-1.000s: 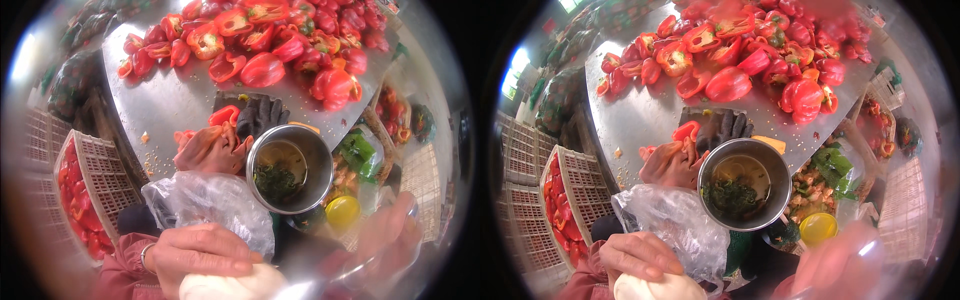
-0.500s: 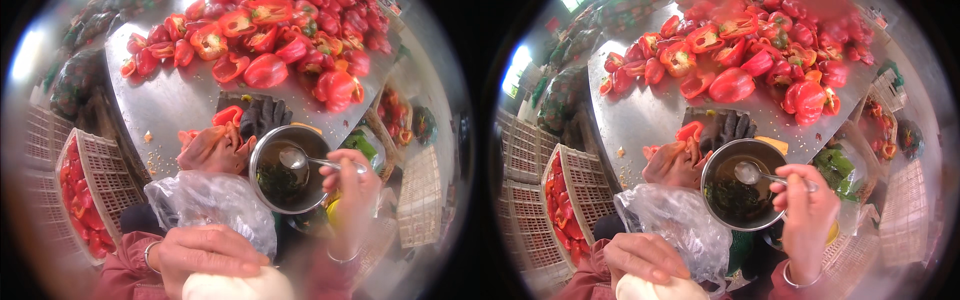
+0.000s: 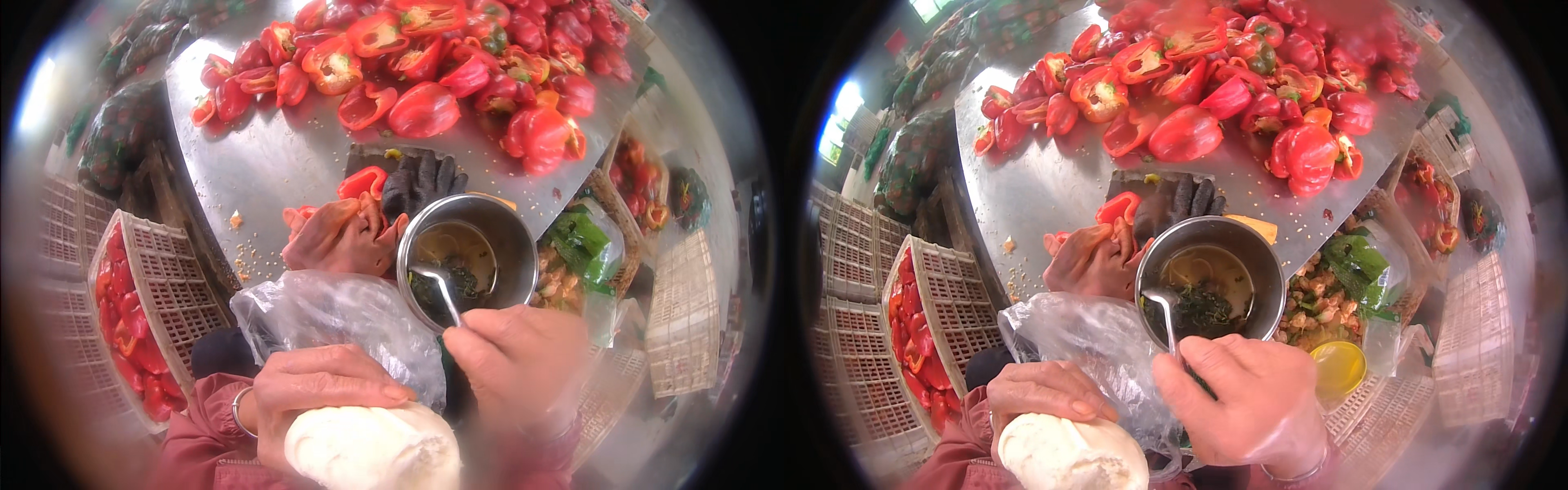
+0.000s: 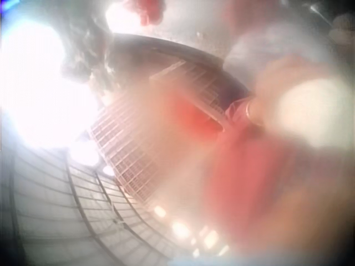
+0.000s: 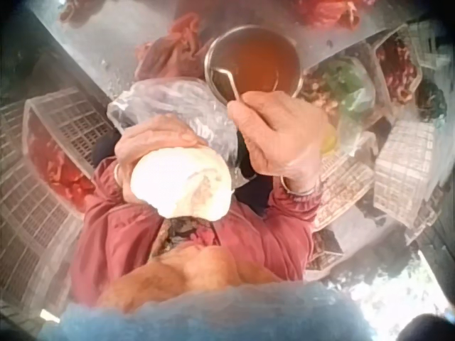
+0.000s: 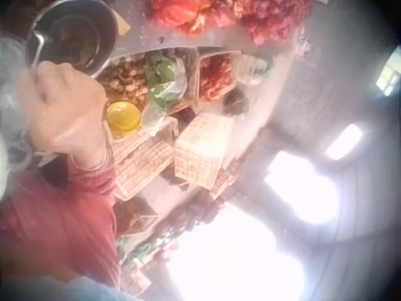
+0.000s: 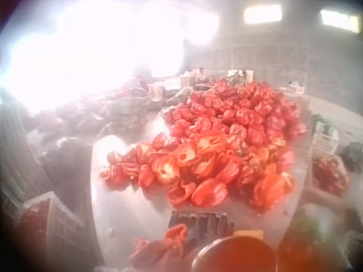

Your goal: The person sits at a workstation and stuffs a white dough-like ball with a green mixture from a metal container using a spoon. They then place the stuffed item into a plastic bag and repeat the process with another dough ball.

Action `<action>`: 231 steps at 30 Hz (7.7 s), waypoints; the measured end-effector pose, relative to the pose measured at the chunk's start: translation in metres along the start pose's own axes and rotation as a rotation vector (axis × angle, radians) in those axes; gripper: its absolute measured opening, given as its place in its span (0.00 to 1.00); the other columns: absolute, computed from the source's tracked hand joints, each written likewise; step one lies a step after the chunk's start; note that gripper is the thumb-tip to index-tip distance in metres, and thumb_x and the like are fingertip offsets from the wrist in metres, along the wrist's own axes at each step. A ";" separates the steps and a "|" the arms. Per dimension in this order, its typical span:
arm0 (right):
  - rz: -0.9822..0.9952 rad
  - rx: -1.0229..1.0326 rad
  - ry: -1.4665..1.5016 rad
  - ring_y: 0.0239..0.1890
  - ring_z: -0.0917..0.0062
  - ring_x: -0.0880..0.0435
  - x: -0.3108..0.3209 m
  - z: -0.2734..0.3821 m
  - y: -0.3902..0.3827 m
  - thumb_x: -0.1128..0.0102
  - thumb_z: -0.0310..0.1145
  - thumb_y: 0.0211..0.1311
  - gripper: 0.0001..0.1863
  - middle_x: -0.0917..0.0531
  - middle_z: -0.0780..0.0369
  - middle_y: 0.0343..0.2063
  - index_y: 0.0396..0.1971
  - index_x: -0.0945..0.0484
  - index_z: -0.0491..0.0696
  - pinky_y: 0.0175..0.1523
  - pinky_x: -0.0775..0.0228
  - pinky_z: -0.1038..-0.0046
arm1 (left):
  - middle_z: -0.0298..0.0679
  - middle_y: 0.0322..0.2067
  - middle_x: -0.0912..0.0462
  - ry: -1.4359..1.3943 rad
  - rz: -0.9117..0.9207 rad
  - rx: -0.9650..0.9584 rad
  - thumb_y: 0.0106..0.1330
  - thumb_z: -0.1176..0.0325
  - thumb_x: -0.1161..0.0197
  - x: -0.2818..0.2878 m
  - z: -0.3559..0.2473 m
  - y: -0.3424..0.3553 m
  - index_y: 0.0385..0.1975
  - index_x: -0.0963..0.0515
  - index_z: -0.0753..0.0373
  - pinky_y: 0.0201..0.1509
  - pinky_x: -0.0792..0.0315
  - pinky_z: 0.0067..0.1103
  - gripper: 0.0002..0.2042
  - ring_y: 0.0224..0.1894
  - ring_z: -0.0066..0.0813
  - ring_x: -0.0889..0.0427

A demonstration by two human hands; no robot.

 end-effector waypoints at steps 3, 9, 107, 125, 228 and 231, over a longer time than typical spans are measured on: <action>0.126 0.003 -0.026 0.25 0.76 0.18 -0.003 -0.002 -0.006 0.33 0.28 0.40 0.16 0.18 0.65 0.30 0.36 0.16 0.49 0.25 0.29 0.75 | 0.58 0.43 0.14 -0.003 -0.010 0.011 0.55 0.61 0.25 -0.002 -0.001 -0.001 0.47 0.18 0.80 0.45 0.18 0.32 0.27 0.39 0.48 0.11; -0.119 -0.171 -0.037 0.26 0.69 0.16 -0.009 -0.035 -0.010 0.31 0.23 0.48 0.12 0.17 0.63 0.29 0.35 0.16 0.48 0.28 0.26 0.70 | 0.58 0.34 0.13 0.170 -0.052 -0.042 0.56 0.54 0.33 -0.004 0.003 -0.010 0.42 0.17 0.79 0.41 0.18 0.33 0.27 0.36 0.50 0.12; -0.167 -0.840 0.495 0.15 0.73 0.23 -0.054 -0.077 -0.018 0.42 0.28 0.63 0.06 0.25 0.59 0.12 0.30 0.17 0.43 0.26 0.34 0.71 | 0.56 0.32 0.14 0.145 -0.064 0.053 0.52 0.56 0.20 -0.008 0.010 0.000 0.44 0.19 0.73 0.37 0.17 0.30 0.28 0.31 0.43 0.12; -0.010 -0.590 0.232 0.29 0.60 0.15 -0.051 -0.058 -0.001 0.41 0.29 0.64 0.04 0.15 0.57 0.25 0.31 0.19 0.46 0.34 0.25 0.62 | 0.55 0.32 0.14 0.154 -0.049 0.079 0.47 0.58 0.18 -0.008 0.008 0.001 0.44 0.18 0.73 0.38 0.17 0.30 0.29 0.32 0.43 0.12; -0.571 -1.013 0.808 0.19 0.88 0.27 -0.012 -0.085 -0.057 0.49 0.38 0.74 0.15 0.19 0.64 0.20 0.30 0.21 0.45 0.23 0.44 0.86 | 0.71 0.44 0.20 -0.898 0.303 -0.446 0.78 0.58 0.46 -0.033 -0.018 -0.030 0.44 0.18 0.82 0.46 0.17 0.51 0.24 0.45 0.74 0.17; -0.554 -1.001 0.718 0.20 0.89 0.29 -0.015 -0.084 -0.057 0.48 0.36 0.75 0.14 0.20 0.66 0.20 0.31 0.20 0.44 0.24 0.44 0.86 | 0.70 0.47 0.20 -0.937 0.419 -0.416 0.79 0.62 0.48 -0.035 -0.030 -0.022 0.45 0.17 0.80 0.51 0.18 0.50 0.22 0.49 0.74 0.18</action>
Point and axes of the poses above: each hand's wrist, its own y-axis towards the middle knuckle, its own x-axis out of the back of the hand, z = x × y, the point moved 6 cm from there along y, towards the middle knuckle
